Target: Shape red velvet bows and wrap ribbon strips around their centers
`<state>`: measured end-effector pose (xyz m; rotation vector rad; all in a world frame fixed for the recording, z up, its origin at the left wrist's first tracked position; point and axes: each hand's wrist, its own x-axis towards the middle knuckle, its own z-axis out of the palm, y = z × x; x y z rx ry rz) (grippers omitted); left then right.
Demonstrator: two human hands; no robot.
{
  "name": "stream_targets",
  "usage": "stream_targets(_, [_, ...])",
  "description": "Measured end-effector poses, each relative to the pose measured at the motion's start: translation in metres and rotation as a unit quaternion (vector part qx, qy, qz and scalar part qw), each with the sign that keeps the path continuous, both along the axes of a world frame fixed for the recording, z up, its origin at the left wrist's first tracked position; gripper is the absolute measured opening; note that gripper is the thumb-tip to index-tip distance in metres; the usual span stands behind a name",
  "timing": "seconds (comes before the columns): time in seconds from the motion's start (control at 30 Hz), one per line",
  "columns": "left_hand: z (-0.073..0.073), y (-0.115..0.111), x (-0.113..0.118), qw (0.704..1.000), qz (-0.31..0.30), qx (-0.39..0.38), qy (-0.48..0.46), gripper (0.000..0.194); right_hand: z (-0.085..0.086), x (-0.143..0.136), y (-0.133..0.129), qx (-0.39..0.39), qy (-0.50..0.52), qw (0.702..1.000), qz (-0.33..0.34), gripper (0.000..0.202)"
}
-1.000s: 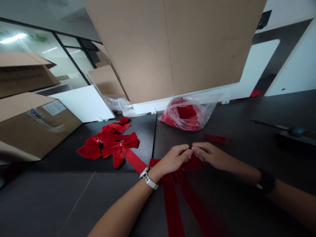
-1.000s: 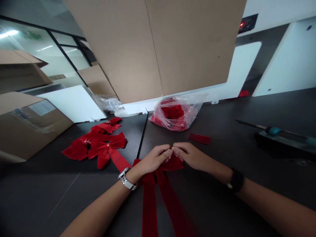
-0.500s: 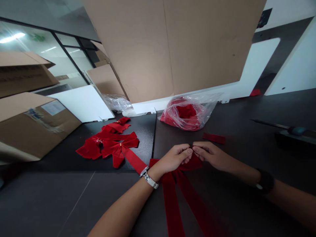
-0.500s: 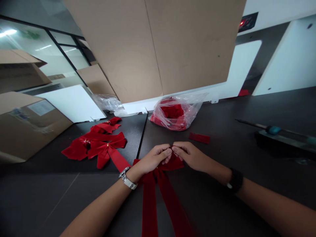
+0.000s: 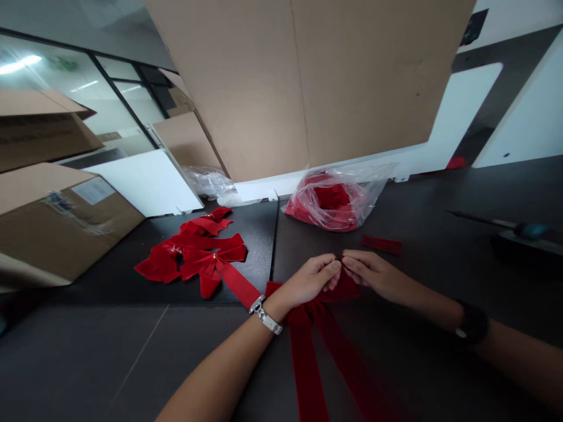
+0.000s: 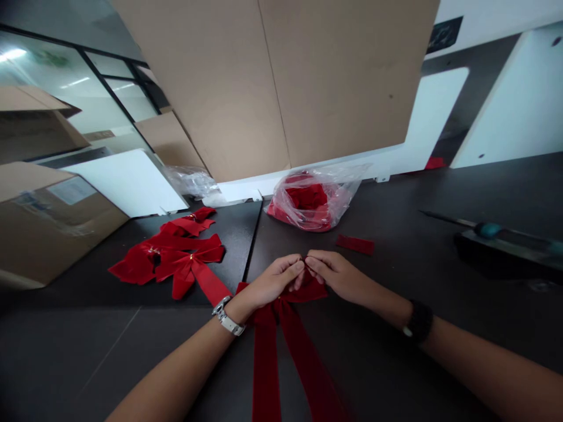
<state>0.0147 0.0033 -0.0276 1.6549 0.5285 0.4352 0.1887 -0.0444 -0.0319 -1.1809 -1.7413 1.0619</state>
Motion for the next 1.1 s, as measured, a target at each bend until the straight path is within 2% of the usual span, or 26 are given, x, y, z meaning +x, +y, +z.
stream_targets(0.2, [-0.006, -0.001, 0.0, 0.993, 0.014, 0.107, 0.045, 0.04, 0.007, 0.004, 0.002, -0.015, -0.073, 0.997, 0.015, 0.054])
stream_targets(0.47, [-0.006, -0.002, 0.0, 0.984, 0.05, 0.16, 0.062, 0.04, 0.006, 0.004, 0.004, -0.108, -0.04, 0.992, 0.049, 0.057])
stream_targets(0.57, [-0.007, -0.001, 0.0, 0.986, 0.049, 0.148, 0.053, 0.045, 0.005, 0.006, 0.006, -0.099, -0.038, 0.994, 0.023, 0.053])
stream_targets(0.7, [-0.01, 0.0, 0.0, 0.991, 0.072, 0.104, 0.042, 0.051, 0.005, 0.014, 0.011, -0.072, -0.055, 0.995, -0.046, 0.047])
stream_targets(0.8, [-0.012, 0.0, 0.0, 0.992, 0.083, 0.088, 0.045, 0.048, 0.007, 0.03, 0.019, -0.035, -0.106, 0.989, -0.096, 0.044])
stream_targets(0.9, [-0.013, 0.0, 0.001, 0.993, 0.077, 0.081, 0.047, 0.043, 0.009, 0.055, 0.029, 0.049, -0.244, 0.953, -0.176, 0.041])
stream_targets(1.0, [-0.014, 0.0, 0.001, 0.994, 0.065, 0.073, 0.054, 0.035, 0.01, 0.08, 0.037, 0.044, -0.354, 0.912, -0.202, 0.035])
stream_targets(1.1, [-0.015, 0.0, 0.001, 0.993, 0.06, 0.08, 0.065, 0.028, 0.007, 0.098, 0.042, 0.06, -0.406, 0.883, -0.228, 0.031])
